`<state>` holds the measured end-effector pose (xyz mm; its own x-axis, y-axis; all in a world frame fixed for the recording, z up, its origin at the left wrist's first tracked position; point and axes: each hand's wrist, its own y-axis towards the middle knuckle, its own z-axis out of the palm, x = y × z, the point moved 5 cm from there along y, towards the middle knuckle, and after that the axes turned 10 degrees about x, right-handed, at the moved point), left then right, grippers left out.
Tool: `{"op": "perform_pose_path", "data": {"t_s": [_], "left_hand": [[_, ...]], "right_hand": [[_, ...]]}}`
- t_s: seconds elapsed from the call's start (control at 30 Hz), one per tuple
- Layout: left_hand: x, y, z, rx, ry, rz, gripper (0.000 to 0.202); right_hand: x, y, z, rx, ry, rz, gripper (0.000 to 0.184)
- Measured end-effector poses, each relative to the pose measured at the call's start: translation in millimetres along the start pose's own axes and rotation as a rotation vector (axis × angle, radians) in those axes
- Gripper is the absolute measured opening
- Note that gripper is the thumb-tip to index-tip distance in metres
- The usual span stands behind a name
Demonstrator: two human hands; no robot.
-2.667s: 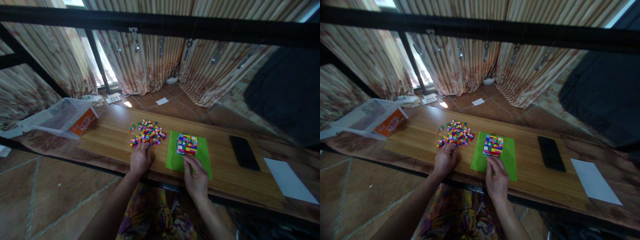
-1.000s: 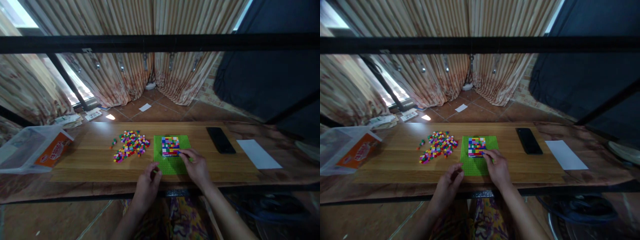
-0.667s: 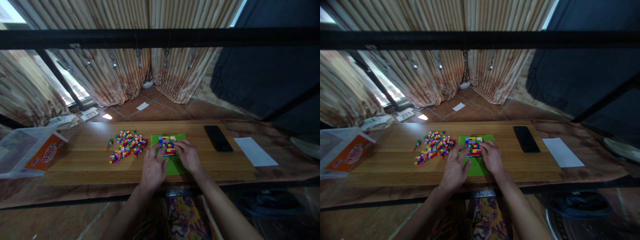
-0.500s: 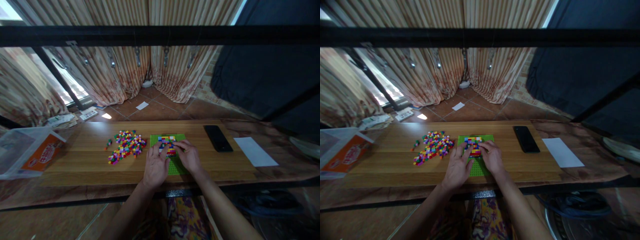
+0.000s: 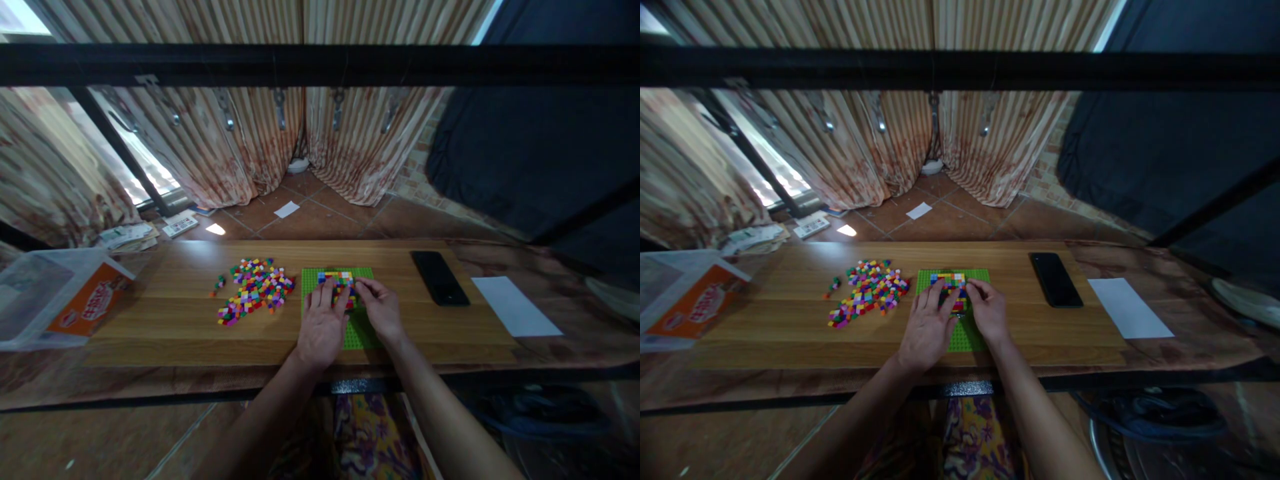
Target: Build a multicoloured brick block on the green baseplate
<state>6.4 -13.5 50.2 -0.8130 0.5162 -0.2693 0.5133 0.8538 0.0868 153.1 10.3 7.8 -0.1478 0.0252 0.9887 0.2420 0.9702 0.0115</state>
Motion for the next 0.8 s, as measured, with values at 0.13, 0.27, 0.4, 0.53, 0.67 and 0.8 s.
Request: {"op": "perform_pose_path", "data": {"t_s": [0.13,0.27,0.4,0.53,0.67,0.8], "left_hand": [[-0.9,0.5,0.1,0.015,0.019,-0.015,0.053],[-0.9,0.7,2.0,0.025,0.035,-0.029,0.049],[-0.2,2.5,6.4,0.019,0.049,-0.033,0.048],[0.2,4.2,10.8,0.037,0.064,-0.053,0.049],[-1.2,4.5,10.4,0.05,0.052,-0.066,0.048],[-2.2,2.8,8.9,0.054,0.052,-0.075,0.05]], "right_hand": [[0.6,0.6,5.5,0.017,0.026,0.035,0.037],[1.5,-0.6,7.1,0.001,0.026,0.023,0.037],[0.6,-0.5,6.9,0.002,-0.036,0.009,0.037],[2.9,-1.4,6.2,-0.002,-0.117,-0.04,0.034],[8.2,-4.3,6.0,-0.018,-0.209,-0.073,0.035],[10.8,-7.6,6.4,-0.004,-0.24,-0.103,0.039]]}}
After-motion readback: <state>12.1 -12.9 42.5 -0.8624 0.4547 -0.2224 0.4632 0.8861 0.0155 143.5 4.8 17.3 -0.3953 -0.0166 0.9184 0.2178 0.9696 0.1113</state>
